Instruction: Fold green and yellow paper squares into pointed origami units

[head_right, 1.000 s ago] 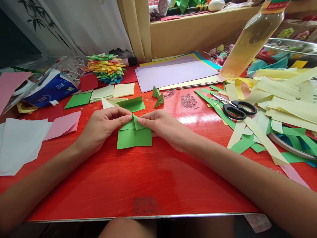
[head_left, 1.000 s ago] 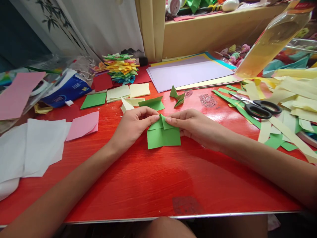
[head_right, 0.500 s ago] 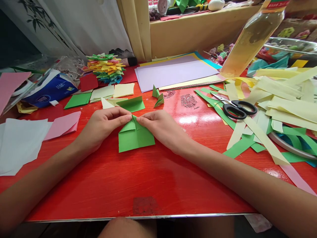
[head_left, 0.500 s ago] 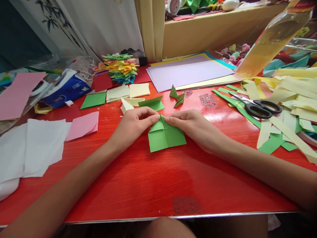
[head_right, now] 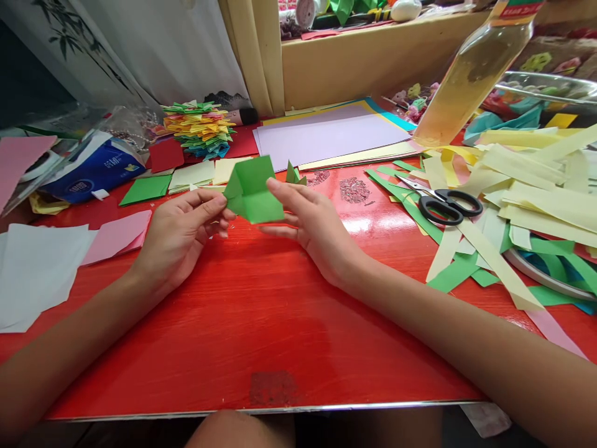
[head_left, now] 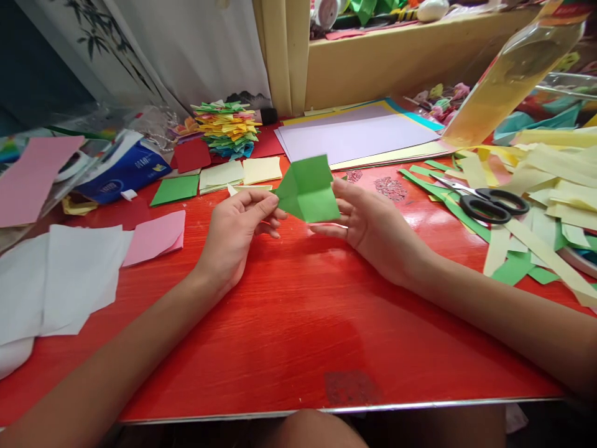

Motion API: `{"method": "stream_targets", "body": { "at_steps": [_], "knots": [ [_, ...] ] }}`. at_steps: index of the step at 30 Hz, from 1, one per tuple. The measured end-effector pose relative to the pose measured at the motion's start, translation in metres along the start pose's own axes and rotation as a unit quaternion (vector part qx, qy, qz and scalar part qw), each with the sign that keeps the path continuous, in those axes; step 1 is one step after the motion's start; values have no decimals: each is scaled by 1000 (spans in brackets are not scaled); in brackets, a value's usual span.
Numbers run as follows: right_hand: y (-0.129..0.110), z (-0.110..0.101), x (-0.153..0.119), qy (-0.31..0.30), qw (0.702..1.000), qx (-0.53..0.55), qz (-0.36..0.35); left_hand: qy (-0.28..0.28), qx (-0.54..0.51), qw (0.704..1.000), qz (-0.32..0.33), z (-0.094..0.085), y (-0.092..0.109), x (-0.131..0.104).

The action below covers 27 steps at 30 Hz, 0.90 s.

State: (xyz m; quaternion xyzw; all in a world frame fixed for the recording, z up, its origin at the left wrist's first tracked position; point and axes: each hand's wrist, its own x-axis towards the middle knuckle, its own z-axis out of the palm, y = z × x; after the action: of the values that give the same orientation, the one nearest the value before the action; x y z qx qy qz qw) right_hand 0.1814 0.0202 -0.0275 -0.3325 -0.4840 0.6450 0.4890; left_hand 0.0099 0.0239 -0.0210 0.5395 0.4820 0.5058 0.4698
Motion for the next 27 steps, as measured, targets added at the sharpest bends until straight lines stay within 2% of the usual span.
{"method": "stream_targets", "body": {
  "at_steps": [4,7,9,11,15,21,24,27],
  "knots": [
    [2,2,-3,-38,998,-39,-12,-27,-38,998,-39,4,1,-2],
    [3,2,-4,-25,997,-70,-12,-88,20,995,-44,7,1,-5],
    [3,-1,-3,13,998,-62,-11,-103,75,992,-14,8,1,-6],
    [2,-4,0,31,997,-73,3,-88,111,989,49,8,1,-6],
    [0,-6,1,11,993,-112,21,-75,158,972,159,4,3,-4],
    [-1,-4,-1,1,995,-97,10,-44,211,951,223,1,5,-6],
    [-2,-4,-2,-5,993,-119,21,-64,255,932,251,2,4,-7],
    [-3,-5,-2,20,989,-142,34,-67,264,926,262,0,4,-8]
  ]
}}
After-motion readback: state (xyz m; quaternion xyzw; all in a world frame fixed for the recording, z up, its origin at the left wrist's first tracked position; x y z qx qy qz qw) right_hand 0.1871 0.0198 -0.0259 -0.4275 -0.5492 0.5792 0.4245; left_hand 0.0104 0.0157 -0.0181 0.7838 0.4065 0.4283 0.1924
